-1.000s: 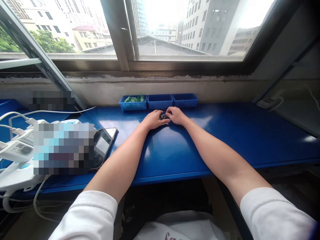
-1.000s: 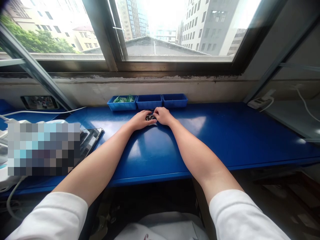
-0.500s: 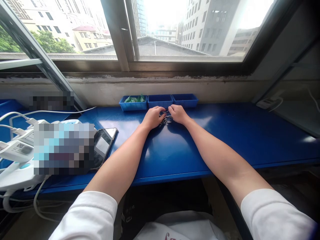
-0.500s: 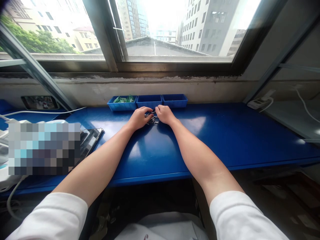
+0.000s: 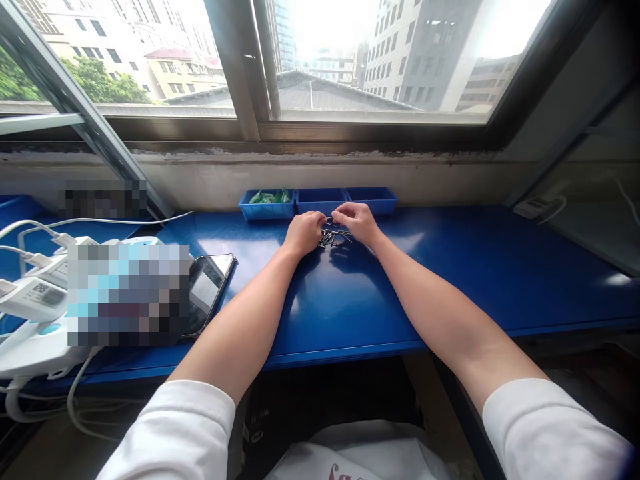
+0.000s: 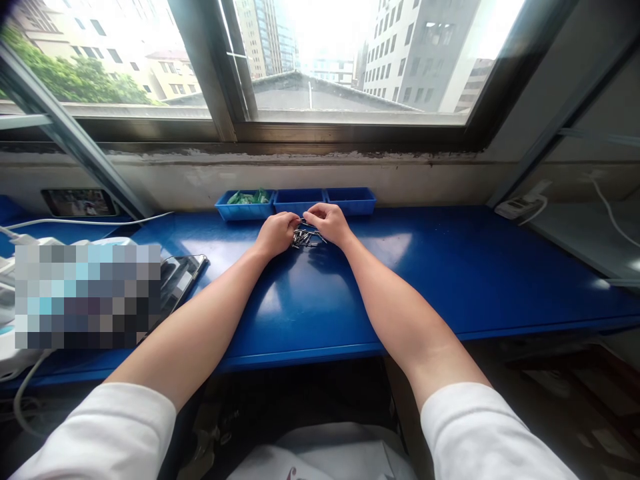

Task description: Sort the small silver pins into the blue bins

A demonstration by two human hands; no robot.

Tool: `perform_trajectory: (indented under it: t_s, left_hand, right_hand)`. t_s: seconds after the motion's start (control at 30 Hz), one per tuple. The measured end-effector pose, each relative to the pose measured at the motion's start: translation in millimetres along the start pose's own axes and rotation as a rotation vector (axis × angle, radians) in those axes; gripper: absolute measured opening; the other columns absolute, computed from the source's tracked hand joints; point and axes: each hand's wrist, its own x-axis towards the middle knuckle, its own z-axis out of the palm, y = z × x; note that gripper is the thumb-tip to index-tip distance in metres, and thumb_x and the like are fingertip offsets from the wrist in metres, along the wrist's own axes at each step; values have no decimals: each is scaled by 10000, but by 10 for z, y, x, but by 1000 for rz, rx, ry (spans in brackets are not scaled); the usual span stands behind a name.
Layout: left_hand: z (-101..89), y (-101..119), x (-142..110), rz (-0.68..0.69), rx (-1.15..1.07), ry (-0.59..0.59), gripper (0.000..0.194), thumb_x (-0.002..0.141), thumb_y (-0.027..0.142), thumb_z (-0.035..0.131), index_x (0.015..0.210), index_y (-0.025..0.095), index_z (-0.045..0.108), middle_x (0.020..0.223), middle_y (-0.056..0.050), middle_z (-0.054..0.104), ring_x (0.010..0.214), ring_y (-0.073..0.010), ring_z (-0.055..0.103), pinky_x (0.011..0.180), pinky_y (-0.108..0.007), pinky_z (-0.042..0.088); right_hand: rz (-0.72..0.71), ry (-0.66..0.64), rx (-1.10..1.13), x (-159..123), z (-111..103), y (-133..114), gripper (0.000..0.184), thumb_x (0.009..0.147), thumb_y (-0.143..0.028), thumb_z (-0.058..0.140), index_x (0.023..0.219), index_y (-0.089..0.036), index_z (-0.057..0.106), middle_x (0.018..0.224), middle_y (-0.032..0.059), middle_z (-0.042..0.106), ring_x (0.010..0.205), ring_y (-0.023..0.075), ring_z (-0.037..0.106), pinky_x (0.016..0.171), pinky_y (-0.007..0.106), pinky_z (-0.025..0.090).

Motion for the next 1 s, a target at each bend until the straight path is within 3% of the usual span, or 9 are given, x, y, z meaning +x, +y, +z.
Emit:
perform_trajectory:
  t_s: [0.13, 0.23, 0.37, 0.53, 0.9, 1.0]
  left_hand:
    - [-8, 14, 0, -6, 4, -16, 329, 919, 303, 373, 1015, 203, 672, 1015, -73, 677, 952, -221, 617, 862, -313, 457]
    - [-3, 12, -1, -9, -2, 22, 329, 914, 326, 397, 1100, 188, 632, 1058, -87, 660, 1000, -234, 599, 890, -334, 447]
    - [16, -11, -7, -46, 12, 37, 333, 895, 339, 438, 1124, 167, 608, 1079, -101, 643, 1025, -249, 582, 900, -357, 446]
    - [38, -39, -12, -71, 44, -29, 337, 883, 372, 456, 1113, 182, 612, 1112, -94, 620, 1046, -243, 571, 913, -345, 446]
    - [63, -53, -22, -44, 11, -120, 426, 878, 467, 431, 1130, 180, 619, 1135, -99, 607, 1045, -251, 577, 905, -337, 450]
    - [67, -50, -40, -16, -35, -188, 563, 844, 593, 422, 1197, 188, 591, 1209, -99, 588, 1108, -259, 555, 951, -333, 428]
  right_hand:
    - [36, -1, 2, 12, -21, -2, 288, 741, -434, 590, 743, -158, 673, 719, 35, 688, 667, 155, 602, 661, 273, 484]
    - [34, 89, -120, 27, -47, 24, 303, 780, -408, 529, 800, -153, 692, 801, 54, 706, 748, 179, 624, 738, 299, 492]
    - [48, 225, -501, 38, -112, 82, 386, 809, -318, 468, 1101, -152, 656, 1086, 93, 679, 1050, 250, 561, 926, 388, 426]
    - [153, 191, -806, 44, -191, 167, 595, 785, -288, 491, 1361, -149, 438, 1403, 115, 464, 1259, 340, 341, 988, 541, 313]
    - [298, 121, -899, 90, -191, 319, 675, 783, -436, 536, 1384, -180, 367, 1531, 141, 199, 1304, 410, 211, 971, 606, 279]
    - [221, 169, -873, 71, -147, 263, 588, 809, -432, 513, 1325, -163, 433, 1466, 176, 300, 1276, 384, 274, 975, 565, 307]
